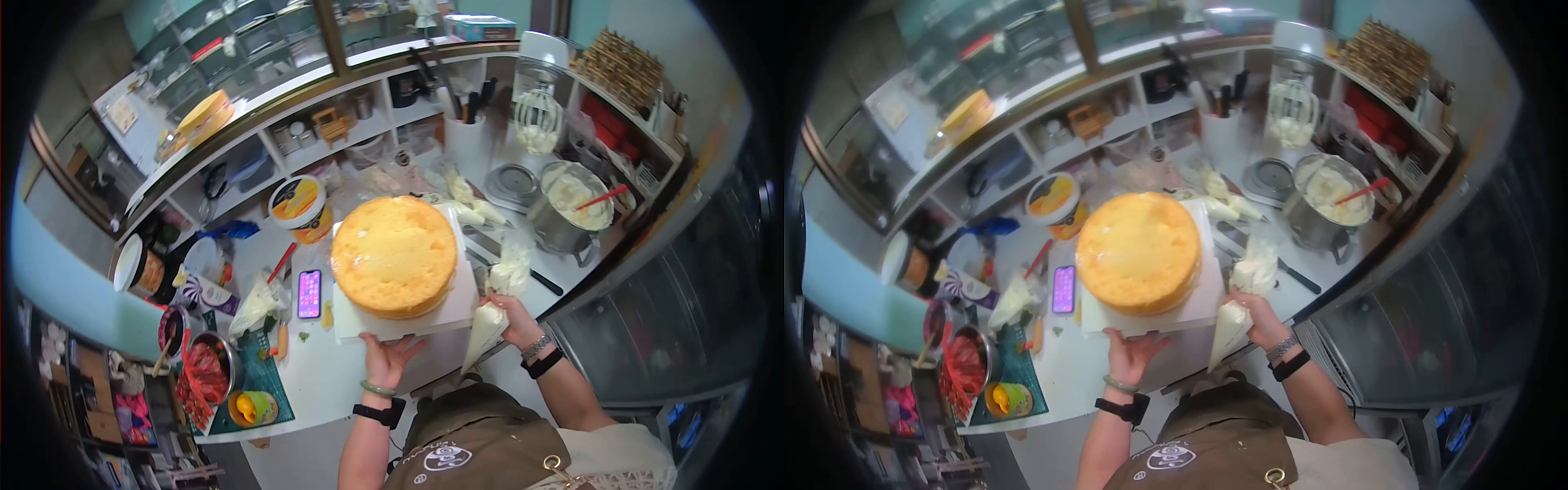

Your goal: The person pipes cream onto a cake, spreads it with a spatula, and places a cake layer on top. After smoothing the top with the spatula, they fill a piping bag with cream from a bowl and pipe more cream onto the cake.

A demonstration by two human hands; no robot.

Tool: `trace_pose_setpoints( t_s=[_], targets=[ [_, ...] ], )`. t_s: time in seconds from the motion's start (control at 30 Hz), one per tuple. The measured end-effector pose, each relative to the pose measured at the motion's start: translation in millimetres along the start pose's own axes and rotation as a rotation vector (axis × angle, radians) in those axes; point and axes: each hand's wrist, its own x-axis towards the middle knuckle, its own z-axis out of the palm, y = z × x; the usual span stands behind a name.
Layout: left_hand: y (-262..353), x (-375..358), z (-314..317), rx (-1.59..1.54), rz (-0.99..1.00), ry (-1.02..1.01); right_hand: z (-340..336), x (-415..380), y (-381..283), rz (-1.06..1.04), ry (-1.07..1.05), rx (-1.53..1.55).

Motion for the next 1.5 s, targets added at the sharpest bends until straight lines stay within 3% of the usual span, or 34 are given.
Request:
trace_pose_setpoints(
  t_s=[0.27, 0.33, 0.4, 0.5, 0.57, 0.7, 0.83, 0.93, 1.0, 1.23, 1.3, 1.33, 1.4, 1.43, 1.5],
  targets=[
    [43, 15, -26, 0.01, -0.051, 0.081, -7, -18, 10, 0.151, -0.117, -0.042],
    [75, 20, -37, -0.01, -0.071, 0.084, -14, -27, -2, 0.057, -0.178, -0.109],
    [100, 21, -34, 0.06, 0.115, 0.04, -22, -41, -26, -0.015, -0.242, -0.165],
    [74, 42, -68, -0.201, 0.246, -0.066, -16, -59, -58, -0.045, -0.23, -0.034],
    [48, 30, -63, -0.347, 0.199, -0.179, -23, -51, -54, -0.074, -0.194, -0.04],
    [31, -15, -31, -0.198, 0.243, -0.105, -37, -31, -22, -0.087, -0.078, -0.117],
    [1, -16, -20, -0.411, 0.221, -0.119, -26, -13, -17, -0.006, -0.026, 0.115],
    [1, -6, -20, -0.509, 0.207, 0.019, -17, -6, -22, -0.034, -0.019, 0.093],
    [12, 4, -30, -0.372, 0.178, 0.019, -16, -2, -24, -0.062, -0.03, 0.067],
    [14, 12, -24, -0.331, 0.227, 0.047, -17, -5, -19, -0.006, -0.01, 0.162],
    [7, 7, -20, 0.669, 0.603, 0.078, -15, -5, -20, -0.006, -0.013, 0.167],
    [9, 9, -23, 0.671, 0.606, 0.079, -15, -4, -21, -0.002, -0.011, 0.158],
    [9, 15, -30, -0.144, 0.338, -0.006, -18, -3, -21, -0.001, -0.01, 0.151],
    [11, 13, -26, -0.144, 0.338, -0.006, -20, -2, -20, -0.013, -0.044, 0.123],
    [16, 7, -20, 0.712, 0.635, -0.021, -22, -5, -15, -0.017, -0.086, 0.093]
  ],
)
